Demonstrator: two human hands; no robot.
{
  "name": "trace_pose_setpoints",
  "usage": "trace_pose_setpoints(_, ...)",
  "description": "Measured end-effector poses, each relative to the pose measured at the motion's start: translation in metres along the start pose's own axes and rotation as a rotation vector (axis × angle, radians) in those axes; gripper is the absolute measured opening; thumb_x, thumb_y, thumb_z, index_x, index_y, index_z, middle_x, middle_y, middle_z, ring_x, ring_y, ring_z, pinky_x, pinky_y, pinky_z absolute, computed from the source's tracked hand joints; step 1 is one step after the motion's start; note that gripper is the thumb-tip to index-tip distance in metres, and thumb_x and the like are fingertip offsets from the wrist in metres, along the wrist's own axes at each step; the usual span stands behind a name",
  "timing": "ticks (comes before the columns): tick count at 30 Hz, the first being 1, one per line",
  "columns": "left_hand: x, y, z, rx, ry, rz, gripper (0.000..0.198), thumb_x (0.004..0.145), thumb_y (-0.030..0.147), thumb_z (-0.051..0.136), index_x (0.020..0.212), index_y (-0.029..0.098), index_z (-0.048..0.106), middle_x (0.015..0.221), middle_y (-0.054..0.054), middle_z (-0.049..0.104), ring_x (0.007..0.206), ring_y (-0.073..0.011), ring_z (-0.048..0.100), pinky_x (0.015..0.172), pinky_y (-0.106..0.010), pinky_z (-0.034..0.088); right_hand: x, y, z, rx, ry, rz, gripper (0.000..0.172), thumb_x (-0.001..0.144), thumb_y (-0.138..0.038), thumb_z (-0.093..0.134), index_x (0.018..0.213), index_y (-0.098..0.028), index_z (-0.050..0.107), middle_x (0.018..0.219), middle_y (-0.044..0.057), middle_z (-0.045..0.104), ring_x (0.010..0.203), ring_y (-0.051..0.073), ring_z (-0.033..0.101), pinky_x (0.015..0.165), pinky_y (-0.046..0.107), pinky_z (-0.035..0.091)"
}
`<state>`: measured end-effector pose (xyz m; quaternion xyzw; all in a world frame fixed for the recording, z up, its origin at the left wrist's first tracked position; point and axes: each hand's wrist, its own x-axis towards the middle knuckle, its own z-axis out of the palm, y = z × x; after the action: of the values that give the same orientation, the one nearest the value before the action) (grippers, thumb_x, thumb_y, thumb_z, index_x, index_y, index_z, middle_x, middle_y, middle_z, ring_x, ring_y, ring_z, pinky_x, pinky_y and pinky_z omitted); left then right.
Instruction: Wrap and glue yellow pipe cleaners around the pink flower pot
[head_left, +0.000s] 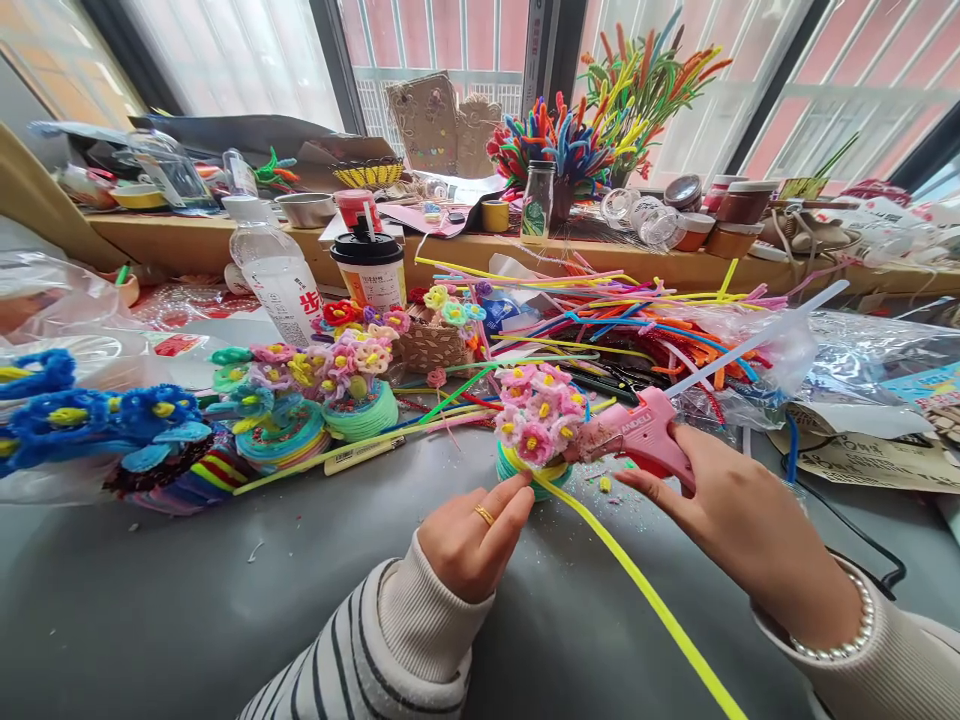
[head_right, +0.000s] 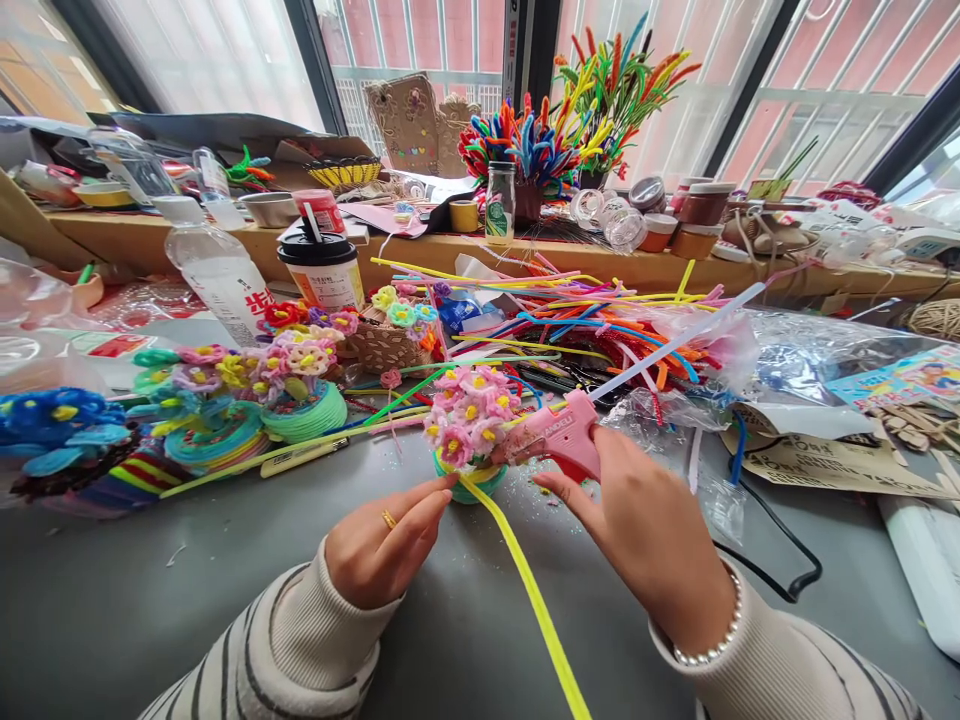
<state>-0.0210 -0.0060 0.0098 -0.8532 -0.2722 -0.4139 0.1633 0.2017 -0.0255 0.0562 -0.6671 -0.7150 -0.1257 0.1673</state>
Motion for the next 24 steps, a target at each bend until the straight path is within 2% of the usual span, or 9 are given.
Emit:
trace_pose_setpoints(8,-0.0008,0.0028,0.0008,0.044,-0.017,0.011,0.019,0.072,0.007,0.045,0.090,0.010,0.051,0.084,-0.010,0.066,0.056,-0.0107,0.058,0.048,-0.020,0.047,-0.0041,0.0022,0.0050,-0.010,0.111,-0.074,0.031,0.075,-0.047,0.038,0.072,-0.017,0.045,0.062,0.003,0.053,0.053,0.015,0.051,0.048,0.024,0.035)
trace_pose_setpoints(16,0.0031,0.0047,-0.0013,0.052,-0.039,0.044,0.020,0.074,0.008,0.042,0.092,0.009,0.052,0.087,-0.009,0.066,0.056,-0.0113,0.057,0.048,-0.021,0.045,-0.0056,0.0068,0.0070,-0.014,0.140,-0.112,0.032,0.077,-0.045,0.036,0.078,-0.015,0.046,0.060,0.002,0.051,0.051,0.013,0.048,0.048,0.023,0.035)
trace_pose_setpoints(21,0.0034,0.0046,0.0003,0.058,-0.051,0.041,0.019,0.075,0.009,0.041,0.091,0.010,0.053,0.086,-0.008,0.066,0.052,-0.0094,0.054,0.047,-0.020,0.043,-0.0053,0.0067,0.0048,-0.021,0.135,-0.104,0.033,0.078,-0.045,0.032,0.076,-0.016,0.047,0.054,0.000,0.045,0.043,0.011,0.040,0.044,0.024,0.030)
trace_pose_setpoints(24,0.0025,0.0045,0.0007,0.057,-0.048,0.043,0.019,0.075,0.010,0.042,0.090,0.010,0.054,0.086,-0.008,0.066,0.052,-0.0090,0.053,0.047,-0.019,0.042,-0.0053,0.0076,0.0039,-0.016,0.121,-0.104,0.030,0.078,-0.043,0.033,0.073,-0.016,0.046,0.054,0.000,0.045,0.044,0.011,0.040,0.045,0.024,0.030)
